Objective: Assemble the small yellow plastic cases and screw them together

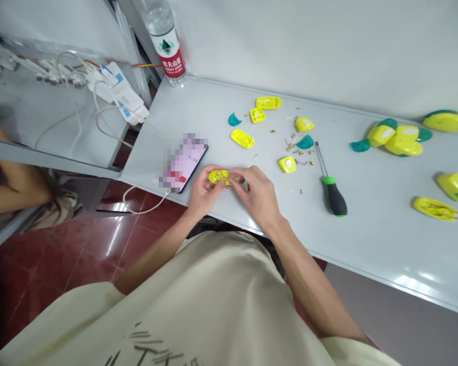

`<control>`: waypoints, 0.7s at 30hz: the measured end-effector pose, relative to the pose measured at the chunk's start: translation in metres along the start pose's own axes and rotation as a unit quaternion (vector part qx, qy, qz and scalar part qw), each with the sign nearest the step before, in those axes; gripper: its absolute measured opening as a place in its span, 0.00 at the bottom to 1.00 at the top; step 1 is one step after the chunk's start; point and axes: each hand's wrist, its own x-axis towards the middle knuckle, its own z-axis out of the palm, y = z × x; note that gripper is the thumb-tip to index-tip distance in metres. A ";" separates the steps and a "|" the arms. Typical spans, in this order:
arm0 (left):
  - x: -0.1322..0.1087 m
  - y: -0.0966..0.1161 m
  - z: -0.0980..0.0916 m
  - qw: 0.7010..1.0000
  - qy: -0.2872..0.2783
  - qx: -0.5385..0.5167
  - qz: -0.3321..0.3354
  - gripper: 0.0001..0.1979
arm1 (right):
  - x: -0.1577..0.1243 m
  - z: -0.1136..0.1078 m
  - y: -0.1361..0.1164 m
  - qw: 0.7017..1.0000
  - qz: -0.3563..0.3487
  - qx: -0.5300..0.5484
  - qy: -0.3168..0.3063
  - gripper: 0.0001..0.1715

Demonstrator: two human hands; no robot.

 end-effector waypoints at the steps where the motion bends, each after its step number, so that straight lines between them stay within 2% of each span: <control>1: 0.000 -0.001 0.000 1.000 0.000 0.004 0.002 0.18 | -0.001 0.001 -0.004 1.000 0.023 0.002 0.010 0.08; 4: -0.001 -0.003 0.001 1.000 0.003 0.016 0.012 0.18 | -0.002 0.003 -0.017 0.997 0.077 -0.013 0.021 0.08; 9: -0.001 -0.003 0.003 0.999 0.019 0.029 0.034 0.16 | 0.004 0.000 -0.031 0.991 0.130 -0.035 -0.014 0.11; 17: -0.001 -0.003 0.001 0.999 0.011 0.018 0.041 0.17 | 0.011 -0.003 -0.034 0.977 0.215 0.010 0.004 0.11; 21: -0.001 -0.003 0.000 0.999 0.001 0.009 0.043 0.17 | 0.012 0.000 -0.036 0.973 0.231 0.019 0.003 0.11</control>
